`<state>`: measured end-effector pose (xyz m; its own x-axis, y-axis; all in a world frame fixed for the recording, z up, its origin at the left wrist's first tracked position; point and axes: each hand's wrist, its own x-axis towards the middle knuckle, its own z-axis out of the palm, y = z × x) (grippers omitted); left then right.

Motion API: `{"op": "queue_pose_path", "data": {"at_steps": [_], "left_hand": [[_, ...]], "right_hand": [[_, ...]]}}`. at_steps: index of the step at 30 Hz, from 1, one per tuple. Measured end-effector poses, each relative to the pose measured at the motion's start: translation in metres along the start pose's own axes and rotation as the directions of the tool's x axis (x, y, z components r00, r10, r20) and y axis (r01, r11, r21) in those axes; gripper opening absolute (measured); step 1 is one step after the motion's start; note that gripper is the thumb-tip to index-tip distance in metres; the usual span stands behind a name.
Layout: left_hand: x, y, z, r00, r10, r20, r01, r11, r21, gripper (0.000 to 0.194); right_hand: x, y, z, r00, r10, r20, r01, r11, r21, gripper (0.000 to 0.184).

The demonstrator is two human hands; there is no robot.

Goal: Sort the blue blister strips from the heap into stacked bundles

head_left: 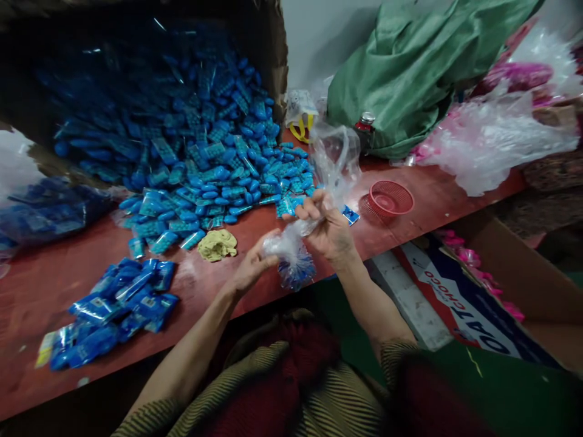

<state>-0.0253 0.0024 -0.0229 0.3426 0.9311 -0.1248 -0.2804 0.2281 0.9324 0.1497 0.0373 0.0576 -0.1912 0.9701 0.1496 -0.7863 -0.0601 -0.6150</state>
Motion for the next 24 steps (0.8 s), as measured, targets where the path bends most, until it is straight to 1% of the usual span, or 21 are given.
{"op": "queue_pose_path", "data": {"at_steps": [2, 3, 5, 7, 9, 10, 11, 12, 13, 14, 15, 16, 17, 19, 20, 21, 22, 23, 24], "left_hand": [[-0.004, -0.005, 0.010, 0.994, 0.001, 0.107, -0.018, 0.988, 0.153, 0.055], [-0.004, -0.009, 0.015, 0.989, 0.011, 0.146, -0.043, 0.976, 0.212, 0.053], [-0.003, -0.016, 0.023, 0.979, 0.046, 0.197, -0.110, 0.939, 0.326, 0.040], [0.001, -0.024, 0.027, 0.979, 0.069, 0.191, -0.150, 0.880, 0.451, 0.025], [0.004, -0.030, 0.029, 0.991, 0.082, 0.110, -0.128, 0.833, 0.538, 0.017], [0.005, -0.032, 0.029, 0.995, 0.084, 0.056, -0.102, 0.828, 0.551, 0.015], [0.006, -0.031, 0.029, 0.996, 0.084, 0.004, -0.073, 0.837, 0.542, 0.014], [0.005, -0.030, 0.029, 0.996, 0.081, -0.037, -0.051, 0.855, 0.516, 0.013], [0.004, -0.027, 0.030, 0.995, 0.079, -0.066, -0.038, 0.877, 0.479, 0.013], [0.002, -0.022, 0.031, 0.994, 0.075, -0.086, -0.030, 0.899, 0.437, 0.014], [0.000, -0.017, 0.033, 0.993, 0.069, -0.100, -0.024, 0.919, 0.394, 0.015], [-0.002, -0.011, 0.035, 0.992, 0.058, -0.113, -0.015, 0.934, 0.356, 0.016], [-0.004, -0.006, 0.038, 0.991, 0.044, -0.126, 0.000, 0.945, 0.327, 0.016], [-0.007, 0.002, 0.046, 0.986, 0.021, -0.167, 0.028, 0.957, 0.288, 0.016], [-0.008, 0.004, 0.050, 0.982, 0.024, -0.185, 0.028, 0.962, 0.273, 0.016], [-0.009, 0.006, 0.053, 0.980, 0.037, -0.197, 0.016, 0.965, 0.262, 0.015], [-0.009, 0.006, 0.056, 0.977, 0.055, -0.205, -0.002, 0.968, 0.252, 0.015], [-0.010, 0.007, 0.058, 0.977, 0.069, -0.203, -0.018, 0.969, 0.245, 0.015], [-0.011, 0.007, 0.059, 0.978, 0.072, -0.193, -0.024, 0.971, 0.240, 0.014]], "right_hand": [[0.008, -0.007, 0.026, 0.998, 0.000, 0.064, -0.001, 1.000, 0.020, 0.011], [0.010, -0.012, 0.038, 0.997, -0.008, 0.081, 0.007, 1.000, 0.016, 0.014], [0.013, -0.025, 0.059, 0.994, -0.022, 0.109, 0.023, 1.000, -0.004, 0.020], [0.019, -0.041, 0.071, 0.990, -0.051, 0.129, 0.054, 0.998, -0.022, 0.026], [0.029, -0.057, 0.072, 0.988, -0.130, 0.086, 0.137, 0.988, -0.075, 0.029], [0.035, -0.064, 0.068, 0.982, -0.184, 0.041, 0.188, 0.973, -0.133, 0.034], [0.040, -0.070, 0.061, 0.976, -0.220, -0.007, 0.213, 0.954, -0.212, 0.039], [0.045, -0.073, 0.052, 0.971, -0.235, -0.046, 0.210, 0.930, -0.301, 0.046], [0.047, -0.074, 0.040, 0.976, -0.207, -0.064, 0.168, 0.909, -0.381, 0.052], [0.046, -0.073, 0.028, 0.991, -0.112, -0.077, 0.067, 0.894, -0.442, 0.050], [0.041, -0.069, 0.016, 0.995, -0.052, -0.084, 0.006, 0.878, -0.479, 0.044], [0.033, -0.063, 0.005, 0.996, 0.002, -0.084, -0.043, 0.869, -0.493, 0.032], [0.022, -0.055, -0.005, 0.993, 0.020, -0.114, -0.074, 0.863, -0.500, 0.032], [-0.007, -0.035, -0.018, 0.991, -0.020, -0.135, -0.055, 0.844, -0.534, 0.045], [-0.021, -0.024, -0.022, 0.994, -0.022, -0.104, -0.043, 0.815, -0.578, 0.054], [-0.034, -0.013, -0.024, 0.998, -0.001, -0.062, -0.039, 0.767, -0.641, 0.066], [-0.043, -0.003, -0.026, 0.999, 0.005, -0.051, -0.040, 0.697, -0.716, 0.075], [-0.049, 0.005, -0.028, 0.998, -0.015, -0.056, -0.034, 0.625, -0.780, 0.076], [-0.051, 0.011, -0.030, 0.994, -0.075, -0.081, -0.024, 0.572, -0.820, 0.069]]}}
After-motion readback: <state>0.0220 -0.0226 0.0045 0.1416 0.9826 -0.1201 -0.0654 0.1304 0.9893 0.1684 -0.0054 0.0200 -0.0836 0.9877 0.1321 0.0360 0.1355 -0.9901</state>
